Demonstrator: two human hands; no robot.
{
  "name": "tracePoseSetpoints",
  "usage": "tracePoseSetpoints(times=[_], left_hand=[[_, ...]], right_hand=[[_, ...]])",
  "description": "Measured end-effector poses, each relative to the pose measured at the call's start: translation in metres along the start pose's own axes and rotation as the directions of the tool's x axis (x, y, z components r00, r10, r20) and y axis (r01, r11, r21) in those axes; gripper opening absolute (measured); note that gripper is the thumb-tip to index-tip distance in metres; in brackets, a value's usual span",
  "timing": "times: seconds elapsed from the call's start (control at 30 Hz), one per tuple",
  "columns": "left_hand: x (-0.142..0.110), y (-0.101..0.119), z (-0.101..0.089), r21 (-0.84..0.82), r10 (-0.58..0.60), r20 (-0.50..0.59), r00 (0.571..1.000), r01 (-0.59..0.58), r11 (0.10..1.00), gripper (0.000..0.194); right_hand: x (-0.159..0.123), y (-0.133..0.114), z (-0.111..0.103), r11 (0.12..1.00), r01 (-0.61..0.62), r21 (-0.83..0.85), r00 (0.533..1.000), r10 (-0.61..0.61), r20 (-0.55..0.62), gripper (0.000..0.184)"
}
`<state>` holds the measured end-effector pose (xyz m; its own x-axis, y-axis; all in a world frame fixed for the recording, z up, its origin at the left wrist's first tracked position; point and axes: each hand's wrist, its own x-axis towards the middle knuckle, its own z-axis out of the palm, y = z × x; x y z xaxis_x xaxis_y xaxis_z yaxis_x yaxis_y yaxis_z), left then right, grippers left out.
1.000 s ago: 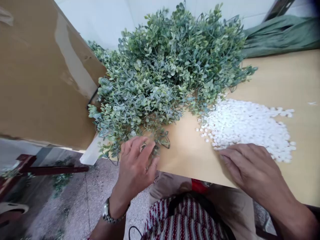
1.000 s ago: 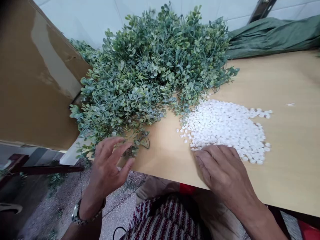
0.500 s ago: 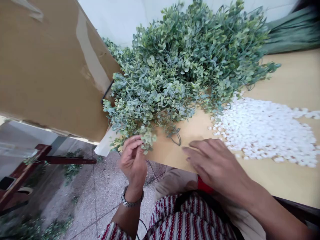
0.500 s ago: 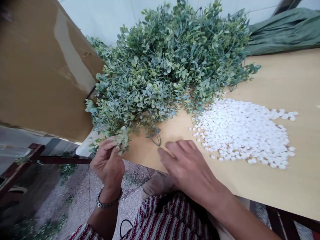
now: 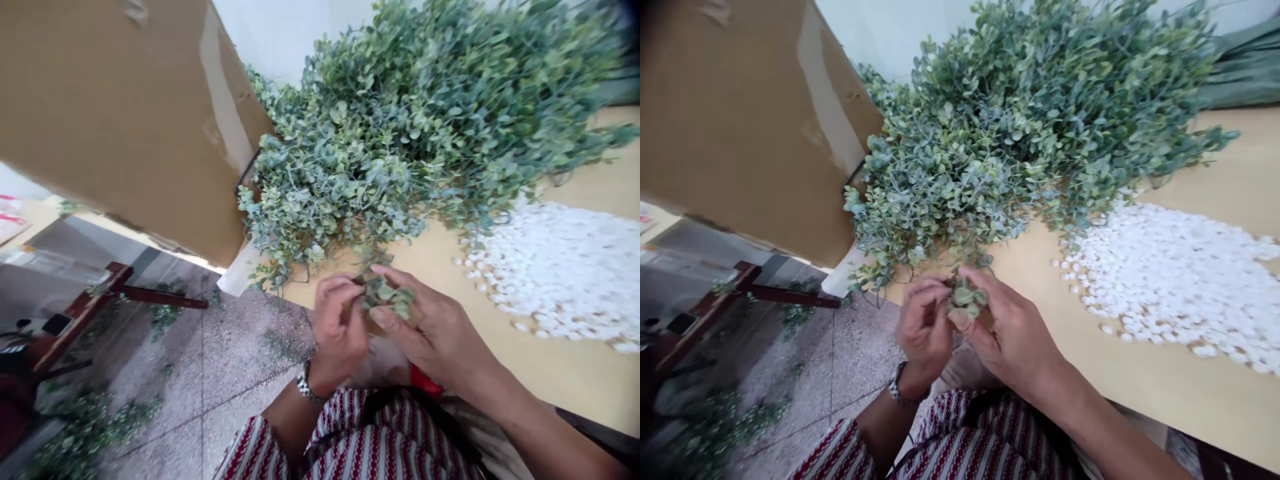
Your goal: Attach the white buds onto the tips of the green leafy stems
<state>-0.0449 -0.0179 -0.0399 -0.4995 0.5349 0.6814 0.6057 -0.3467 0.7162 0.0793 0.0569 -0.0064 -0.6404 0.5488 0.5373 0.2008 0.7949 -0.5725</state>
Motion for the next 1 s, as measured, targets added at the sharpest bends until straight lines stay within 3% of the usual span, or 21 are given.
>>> tracePoseSetpoints(times=[0.1,0.17,0.23,0.3,0.37,0.43,0.47,0.53,0.57,0.63,0.7,0.87,1.0], left_hand=[[-0.002,0.008,0.005,-0.077,-0.027,0.125,0.992,0.037,0.996,0.029],[-0.001,0.014,0.002,-0.099,-0.027,0.213,0.977,0.049,0.994,0.038],[-0.001,0.017,-0.009,-0.039,0.067,0.238,0.969,-0.059,0.998,0.047],[-0.001,0.016,-0.028,0.125,0.194,0.157,0.968,-0.214,0.969,0.053],[-0.002,0.010,-0.053,0.357,0.285,0.013,0.958,-0.271,0.894,0.051],[0.000,0.000,-0.075,0.527,0.309,-0.116,0.944,-0.206,0.825,0.049],[0.001,-0.006,-0.084,0.562,0.236,-0.178,0.955,-0.098,0.821,0.050],[0.003,-0.017,-0.094,0.497,-0.015,-0.251,0.968,0.143,0.856,0.050],[0.004,-0.021,-0.095,0.436,-0.133,-0.271,0.953,0.245,0.866,0.046],[0.005,-0.027,-0.096,0.285,-0.314,-0.322,0.893,0.408,0.867,0.033],[0.005,-0.030,-0.097,0.180,-0.384,-0.397,0.833,0.481,0.858,0.024],[-0.001,-0.021,-0.113,0.120,-0.307,-0.539,0.784,0.432,0.894,0.026],[-0.001,-0.001,-0.108,0.189,-0.060,-0.592,0.803,0.211,0.959,0.028]], right_hand=[[0.000,0.001,0.005,0.987,-0.148,0.066,0.988,0.150,-0.026,0.025],[-0.001,0.005,0.004,0.982,-0.186,0.037,0.981,0.188,-0.039,0.022],[-0.002,0.009,0.000,0.986,-0.165,-0.008,0.985,0.164,-0.045,0.020],[-0.003,0.012,-0.006,0.990,-0.140,-0.021,0.989,0.139,-0.040,0.019],[-0.004,0.013,-0.012,0.991,-0.134,0.001,0.991,0.134,-0.024,0.018],[-0.005,0.012,-0.014,0.991,-0.126,0.038,0.992,0.126,0.001,0.016],[-0.005,0.011,-0.014,0.992,-0.118,0.052,0.993,0.117,0.009,0.015],[-0.004,0.009,-0.012,0.994,-0.091,0.066,0.996,0.090,0.024,0.014],[-0.004,0.009,-0.010,0.996,-0.067,0.066,0.998,0.066,0.024,0.013],[-0.002,0.008,-0.005,0.999,-0.004,0.039,0.999,0.002,0.033,0.014],[-0.001,0.008,-0.001,0.998,0.062,-0.015,0.997,-0.061,0.044,0.016],[-0.001,0.008,0.003,0.992,0.097,-0.080,0.995,-0.094,0.046,0.020],[-0.002,0.005,-0.001,0.998,0.053,-0.014,0.999,-0.053,0.011,0.018]])
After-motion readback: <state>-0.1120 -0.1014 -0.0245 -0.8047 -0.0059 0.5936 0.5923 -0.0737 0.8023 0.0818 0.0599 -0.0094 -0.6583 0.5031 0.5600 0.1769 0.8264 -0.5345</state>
